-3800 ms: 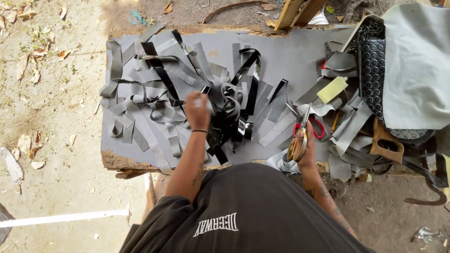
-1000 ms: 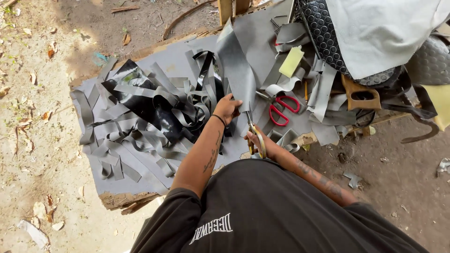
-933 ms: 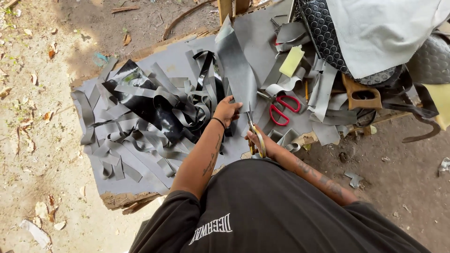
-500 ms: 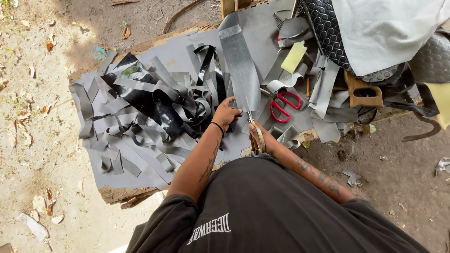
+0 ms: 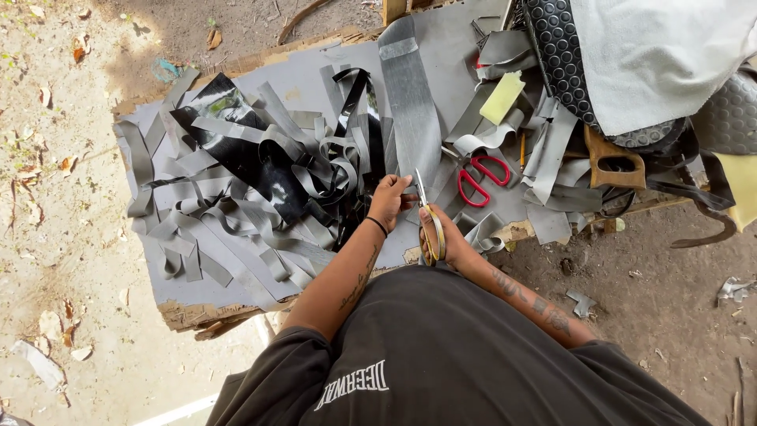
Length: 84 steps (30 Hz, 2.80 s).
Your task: Cutting a large piece of grey upholstery fabric into thin strips using scissors on a workbench.
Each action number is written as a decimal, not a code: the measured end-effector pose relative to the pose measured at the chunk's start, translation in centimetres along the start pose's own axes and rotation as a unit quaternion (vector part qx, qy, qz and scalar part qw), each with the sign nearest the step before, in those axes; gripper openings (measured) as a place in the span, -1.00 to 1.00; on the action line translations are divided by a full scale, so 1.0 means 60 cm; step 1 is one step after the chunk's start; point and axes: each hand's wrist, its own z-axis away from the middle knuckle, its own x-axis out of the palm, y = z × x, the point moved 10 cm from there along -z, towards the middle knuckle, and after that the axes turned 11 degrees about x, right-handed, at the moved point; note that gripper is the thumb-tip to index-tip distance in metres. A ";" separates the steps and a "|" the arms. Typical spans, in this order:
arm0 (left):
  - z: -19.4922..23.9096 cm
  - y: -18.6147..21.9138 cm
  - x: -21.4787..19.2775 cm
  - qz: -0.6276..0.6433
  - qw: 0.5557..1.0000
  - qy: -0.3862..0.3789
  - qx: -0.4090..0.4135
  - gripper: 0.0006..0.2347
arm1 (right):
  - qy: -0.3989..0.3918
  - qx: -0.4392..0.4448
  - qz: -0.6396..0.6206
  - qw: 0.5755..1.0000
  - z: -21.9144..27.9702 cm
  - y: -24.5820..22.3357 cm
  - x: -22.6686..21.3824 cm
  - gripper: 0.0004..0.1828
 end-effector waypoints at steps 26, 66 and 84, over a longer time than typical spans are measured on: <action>0.131 0.036 0.021 0.003 0.991 -0.062 0.116 -0.85 | 0.023 -0.003 -0.030 0.999 -0.055 -0.035 0.001 -0.35; 0.156 -0.013 -0.048 -0.286 0.877 -0.242 0.301 -0.87 | 0.041 -0.128 -0.067 0.989 -0.167 -0.286 0.027 -0.27; 0.283 0.193 0.114 -0.087 0.936 -0.336 0.053 -0.88 | 0.092 -0.184 -0.042 0.978 -0.220 -0.372 -0.034 -0.27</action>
